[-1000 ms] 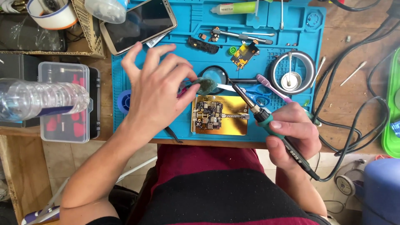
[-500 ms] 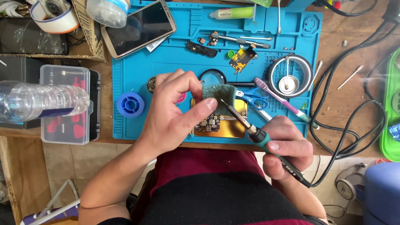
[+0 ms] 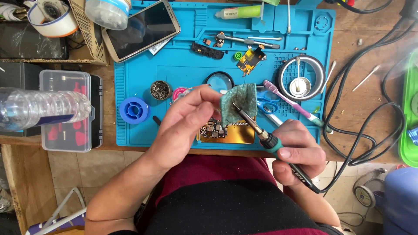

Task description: Soldering components on a circuit board, applying liquid from a syringe, and brushing the board.

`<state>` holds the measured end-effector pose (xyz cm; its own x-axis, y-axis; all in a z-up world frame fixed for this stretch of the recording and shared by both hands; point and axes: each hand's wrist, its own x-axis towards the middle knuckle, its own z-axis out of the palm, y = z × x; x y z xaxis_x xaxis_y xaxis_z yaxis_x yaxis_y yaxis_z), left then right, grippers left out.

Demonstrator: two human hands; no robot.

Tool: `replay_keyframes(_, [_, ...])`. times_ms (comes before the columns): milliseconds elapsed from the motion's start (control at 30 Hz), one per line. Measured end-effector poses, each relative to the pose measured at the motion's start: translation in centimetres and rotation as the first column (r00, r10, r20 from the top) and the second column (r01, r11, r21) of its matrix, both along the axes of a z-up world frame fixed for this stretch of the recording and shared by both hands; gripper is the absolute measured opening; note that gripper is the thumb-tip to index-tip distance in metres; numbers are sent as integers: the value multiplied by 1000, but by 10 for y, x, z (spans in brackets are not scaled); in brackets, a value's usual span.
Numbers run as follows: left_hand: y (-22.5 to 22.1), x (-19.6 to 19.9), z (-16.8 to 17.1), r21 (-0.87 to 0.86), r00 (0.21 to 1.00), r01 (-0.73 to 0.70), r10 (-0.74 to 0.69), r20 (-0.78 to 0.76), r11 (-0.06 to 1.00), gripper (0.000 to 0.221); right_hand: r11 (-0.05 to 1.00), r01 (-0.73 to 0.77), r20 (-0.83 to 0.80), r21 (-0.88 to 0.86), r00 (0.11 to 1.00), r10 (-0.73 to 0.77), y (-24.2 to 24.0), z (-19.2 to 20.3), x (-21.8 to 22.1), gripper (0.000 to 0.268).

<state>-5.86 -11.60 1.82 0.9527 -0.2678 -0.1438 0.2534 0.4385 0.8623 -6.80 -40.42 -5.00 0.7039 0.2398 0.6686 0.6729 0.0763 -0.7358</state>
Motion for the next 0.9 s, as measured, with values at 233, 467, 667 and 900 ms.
replay_keyframes(233, [-16, -7, -17, -157, 993, -63, 45, -113, 986, 39, 997, 6, 53, -83, 999, -2, 0, 6, 1, 17])
replay_keyframes(467, [-14, -2, -11, -43, 998, -45, 44, -34, 998, 34, 988, 34, 148, -153, 989, -11, 6, 17, 7, 14])
replay_keyframes(667, [-9, -2, 6, 50, 989, -128, 124, 83, 990, 17, 973, 99, 258, -208, 965, -43, 5, 30, 3, 10])
replay_keyframes(900, [33, 2, 14, 76, 888, -433, 411, 207, 898, 28, 991, -40, 152, -126, 987, 59, -19, 20, 0, 17])
